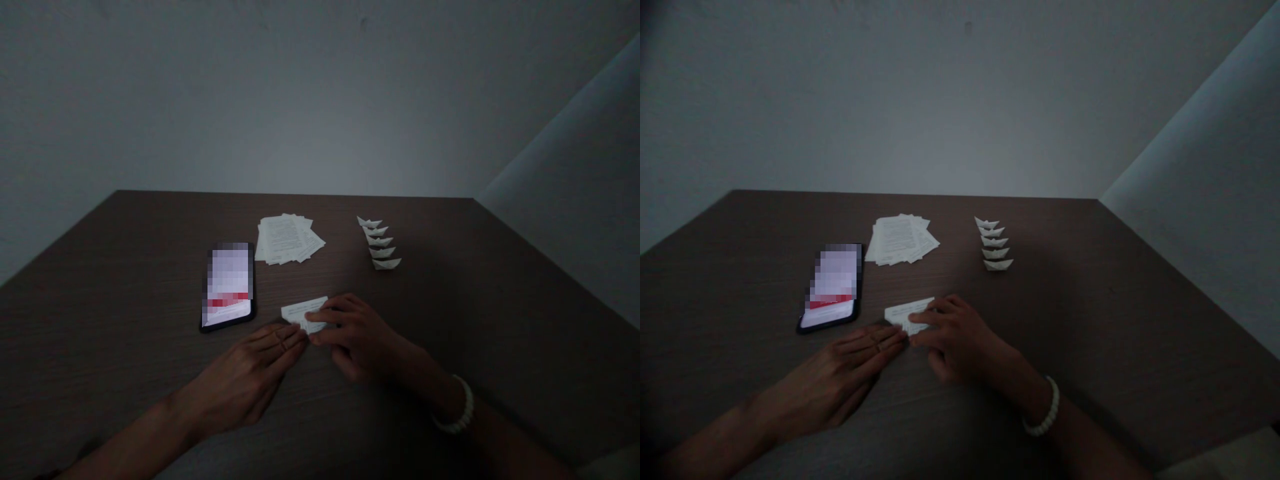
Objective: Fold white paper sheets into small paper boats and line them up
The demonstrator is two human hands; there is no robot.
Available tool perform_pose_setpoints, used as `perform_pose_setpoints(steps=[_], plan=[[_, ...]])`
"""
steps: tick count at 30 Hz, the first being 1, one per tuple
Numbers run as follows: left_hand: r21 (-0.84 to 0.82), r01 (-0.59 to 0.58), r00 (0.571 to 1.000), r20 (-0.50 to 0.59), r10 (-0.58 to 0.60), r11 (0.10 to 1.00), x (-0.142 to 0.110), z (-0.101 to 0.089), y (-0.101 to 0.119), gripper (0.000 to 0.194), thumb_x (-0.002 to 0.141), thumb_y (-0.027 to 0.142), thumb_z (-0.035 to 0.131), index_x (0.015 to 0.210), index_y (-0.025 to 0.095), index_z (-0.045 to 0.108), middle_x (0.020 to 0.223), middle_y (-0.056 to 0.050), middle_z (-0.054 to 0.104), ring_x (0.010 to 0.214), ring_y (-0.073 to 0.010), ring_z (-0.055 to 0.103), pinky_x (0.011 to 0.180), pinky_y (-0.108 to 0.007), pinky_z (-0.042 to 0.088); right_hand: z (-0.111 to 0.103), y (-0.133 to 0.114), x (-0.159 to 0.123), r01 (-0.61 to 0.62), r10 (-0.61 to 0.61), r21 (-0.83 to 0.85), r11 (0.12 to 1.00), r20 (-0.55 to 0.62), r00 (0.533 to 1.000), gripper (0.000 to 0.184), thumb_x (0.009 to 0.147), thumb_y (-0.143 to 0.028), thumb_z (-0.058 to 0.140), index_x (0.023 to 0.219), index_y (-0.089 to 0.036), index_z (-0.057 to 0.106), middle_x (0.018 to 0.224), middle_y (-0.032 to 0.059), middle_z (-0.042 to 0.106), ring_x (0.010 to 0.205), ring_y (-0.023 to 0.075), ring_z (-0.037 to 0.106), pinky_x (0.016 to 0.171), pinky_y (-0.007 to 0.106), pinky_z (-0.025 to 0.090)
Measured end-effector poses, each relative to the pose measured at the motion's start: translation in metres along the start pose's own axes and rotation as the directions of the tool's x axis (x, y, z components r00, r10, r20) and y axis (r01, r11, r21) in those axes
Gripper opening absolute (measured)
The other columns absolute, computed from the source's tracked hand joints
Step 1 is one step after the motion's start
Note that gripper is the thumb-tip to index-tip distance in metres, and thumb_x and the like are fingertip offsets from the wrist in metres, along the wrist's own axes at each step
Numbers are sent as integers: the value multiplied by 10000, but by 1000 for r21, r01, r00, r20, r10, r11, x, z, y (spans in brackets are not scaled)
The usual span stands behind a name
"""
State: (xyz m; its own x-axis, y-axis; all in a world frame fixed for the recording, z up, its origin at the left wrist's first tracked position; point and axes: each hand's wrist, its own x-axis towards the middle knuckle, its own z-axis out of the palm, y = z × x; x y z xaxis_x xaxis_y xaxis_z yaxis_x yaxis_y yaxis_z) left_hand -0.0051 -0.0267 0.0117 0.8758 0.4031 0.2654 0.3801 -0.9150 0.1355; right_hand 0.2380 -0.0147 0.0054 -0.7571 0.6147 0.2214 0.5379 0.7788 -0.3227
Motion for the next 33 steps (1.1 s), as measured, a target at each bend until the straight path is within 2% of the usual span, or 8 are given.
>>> perform_pose_setpoints(steps=[2, 6, 11, 15, 17, 20, 24, 33], plan=[[5, 44, 999, -2, -44, 999, 0, 1, 0, 458, 850, 65, 391, 1298, 66, 485, 1250, -154, 603, 1171, -239, 563, 965, -386, 504, 0, 0, 0, 2, -2, 4, 1000, -11, 1000, 304, 743, -121, 561, 1000, -241, 670, 1284, 2, 591, 1121, 229, 503, 976, 406, 351], [93, 133, 991, -19, -132, 987, -5, 5, -1, 475, 821, 120, 427, 1281, 25, 491, 1227, -202, 600, 1154, -302, 565, 937, -461, 509, 3, 1, 0, -1, 2, 43, 999, -32, 1000, 328, 739, -113, 570, 1023, -244, 668, 1284, 10, 594, 1122, 224, 509, 973, 405, 354], [139, 122, 991, 45, -130, 983, -9, 6, -3, 501, 836, 142, 420, 1333, 103, 468, 1327, -148, 550, 1235, -282, 508, 1010, -449, 449, 1, 3, 0, -32, 40, 119, 992, -63, 997, 352, 760, -116, 575, 1075, -250, 656, 1276, 16, 599, 1125, 210, 520, 985, 392, 361], [173, 90, 991, 86, -106, 981, -10, 6, -2, 520, 847, 138, 427, 1366, 95, 432, 1361, -148, 521, 1251, -296, 491, 1021, -452, 422, -12, 10, -4, -64, 77, 106, 992, -129, 989, 429, 761, -153, 617, 1182, -232, 606, 1315, 46, 565, 1150, 213, 506, 996, 397, 369], [179, 77, 990, 102, -97, 981, -9, 5, -2, 527, 842, 128, 435, 1368, 103, 433, 1369, -131, 518, 1257, -307, 480, 1018, -452, 415, -19, 16, -6, -72, 79, 75, 995, -98, 992, 466, 751, -151, 638, 1207, -239, 592, 1308, 45, 571, 1151, 219, 506, 988, 404, 381], [174, 46, 988, 136, -70, 984, -7, 1, 0, 569, 814, 116, 454, 1382, 118, 418, 1382, -99, 511, 1258, -338, 467, 1010, -476, 402, -24, 25, -8, -37, 38, 22, 999, -61, 997, 387, 765, -159, 655, 1142, -246, 635, 1249, 44, 610, 1096, 212, 539, 938, 386, 425], [194, 30, 980, 189, -67, 981, -4, -2, 3, 579, 804, 105, 458, 1381, 135, 423, 1393, -99, 497, 1257, -361, 462, 997, -494, 396, -19, 32, -6, 38, -43, -76, 996, -60, 997, 262, 828, -174, 619, 1071, -258, 668, 1219, 32, 627, 1045, 197, 557, 913, 371, 444], [163, -17, 986, 169, -10, 986, 3, 1, 1, 517, 824, 119, 449, 1336, 53, 460, 1342, -178, 530, 1243, -316, 492, 1027, -436, 392, -8, 38, -2, 168, -185, -211, 963, -64, 981, 131, 881, -220, 591, 954, -269, 688, 1169, 7, 652, 965, 170, 548, 830, 315, 465]])
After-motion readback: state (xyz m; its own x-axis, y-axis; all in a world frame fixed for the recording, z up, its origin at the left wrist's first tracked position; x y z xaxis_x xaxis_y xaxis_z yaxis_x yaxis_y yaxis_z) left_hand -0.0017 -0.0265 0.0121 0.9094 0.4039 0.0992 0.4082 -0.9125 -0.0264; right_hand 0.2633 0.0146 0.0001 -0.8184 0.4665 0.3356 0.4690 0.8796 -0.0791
